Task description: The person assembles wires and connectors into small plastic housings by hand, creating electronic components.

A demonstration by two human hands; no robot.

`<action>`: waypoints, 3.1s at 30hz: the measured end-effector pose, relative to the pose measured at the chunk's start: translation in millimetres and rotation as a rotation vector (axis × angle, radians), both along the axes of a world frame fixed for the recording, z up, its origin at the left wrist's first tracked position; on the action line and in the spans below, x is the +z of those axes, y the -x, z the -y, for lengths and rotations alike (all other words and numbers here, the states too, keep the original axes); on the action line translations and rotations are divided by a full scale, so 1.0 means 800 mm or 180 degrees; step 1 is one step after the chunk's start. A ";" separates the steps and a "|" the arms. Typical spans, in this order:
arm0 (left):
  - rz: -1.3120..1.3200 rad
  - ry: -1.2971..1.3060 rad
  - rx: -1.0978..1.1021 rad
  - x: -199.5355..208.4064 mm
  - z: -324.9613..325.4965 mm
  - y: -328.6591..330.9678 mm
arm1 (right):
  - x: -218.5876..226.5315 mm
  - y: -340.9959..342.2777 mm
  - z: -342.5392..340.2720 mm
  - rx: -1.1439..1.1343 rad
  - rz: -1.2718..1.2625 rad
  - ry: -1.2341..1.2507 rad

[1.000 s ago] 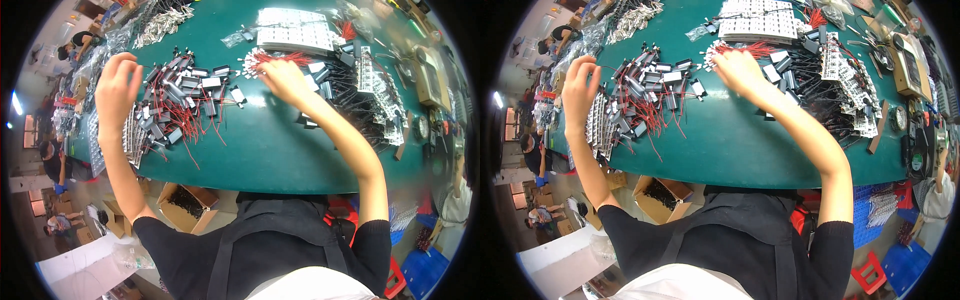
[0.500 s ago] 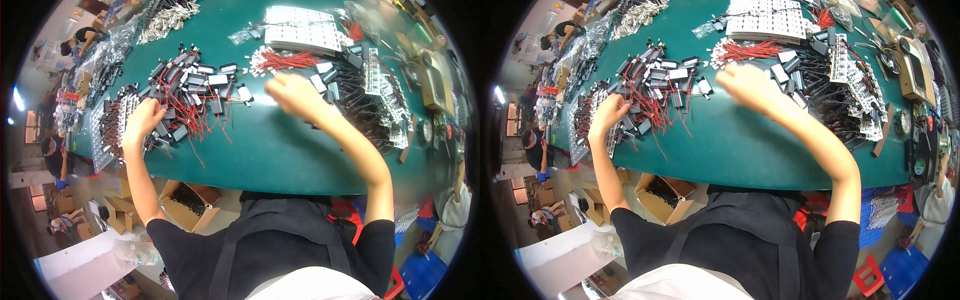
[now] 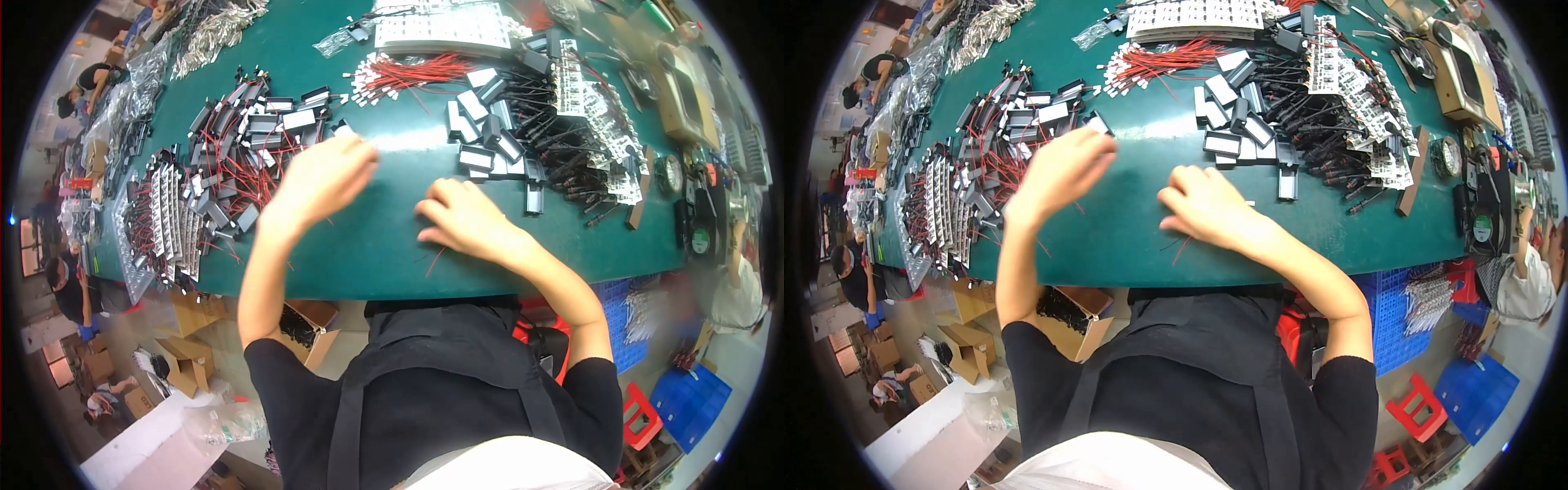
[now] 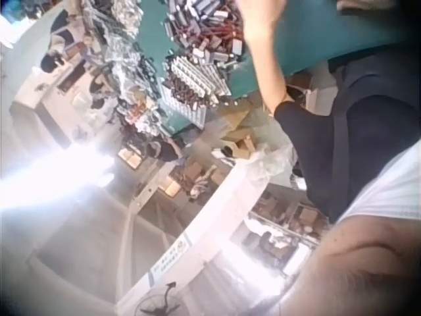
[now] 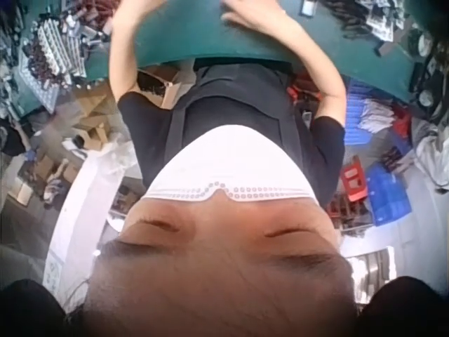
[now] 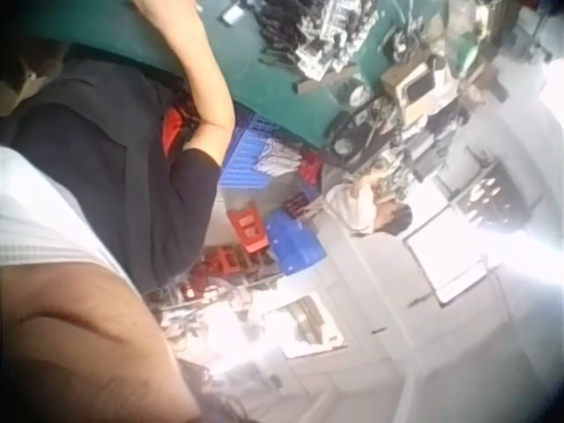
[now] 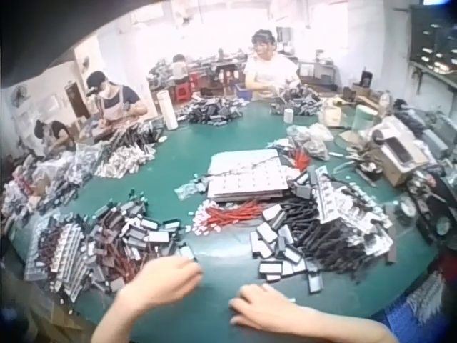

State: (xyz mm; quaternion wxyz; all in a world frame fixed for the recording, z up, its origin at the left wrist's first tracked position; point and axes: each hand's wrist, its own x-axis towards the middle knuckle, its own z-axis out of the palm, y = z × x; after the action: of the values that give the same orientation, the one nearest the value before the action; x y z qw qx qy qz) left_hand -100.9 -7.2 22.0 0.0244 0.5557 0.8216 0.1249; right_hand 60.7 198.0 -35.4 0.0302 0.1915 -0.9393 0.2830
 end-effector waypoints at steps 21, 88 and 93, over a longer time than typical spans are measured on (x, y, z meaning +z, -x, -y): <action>0.1281 -0.1709 0.0361 -0.074 -0.036 -0.046 | 0.039 -0.025 -0.043 -0.0684 0.0434 0.1774; 0.5918 -0.2563 0.1351 -0.059 -0.019 -0.088 | 0.011 0.006 0.003 -0.1160 -0.1338 0.1372; 0.5928 -0.2727 0.1350 -0.065 -0.021 -0.089 | 0.022 0.003 0.010 -0.0989 -0.1672 0.0918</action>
State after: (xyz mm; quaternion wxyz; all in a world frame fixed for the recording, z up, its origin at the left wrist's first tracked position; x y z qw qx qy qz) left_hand -29.8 9.3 -29.9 0.4262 0.0465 0.4455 0.7860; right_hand 58.1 189.8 -17.4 0.3408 0.1062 -0.8677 0.3459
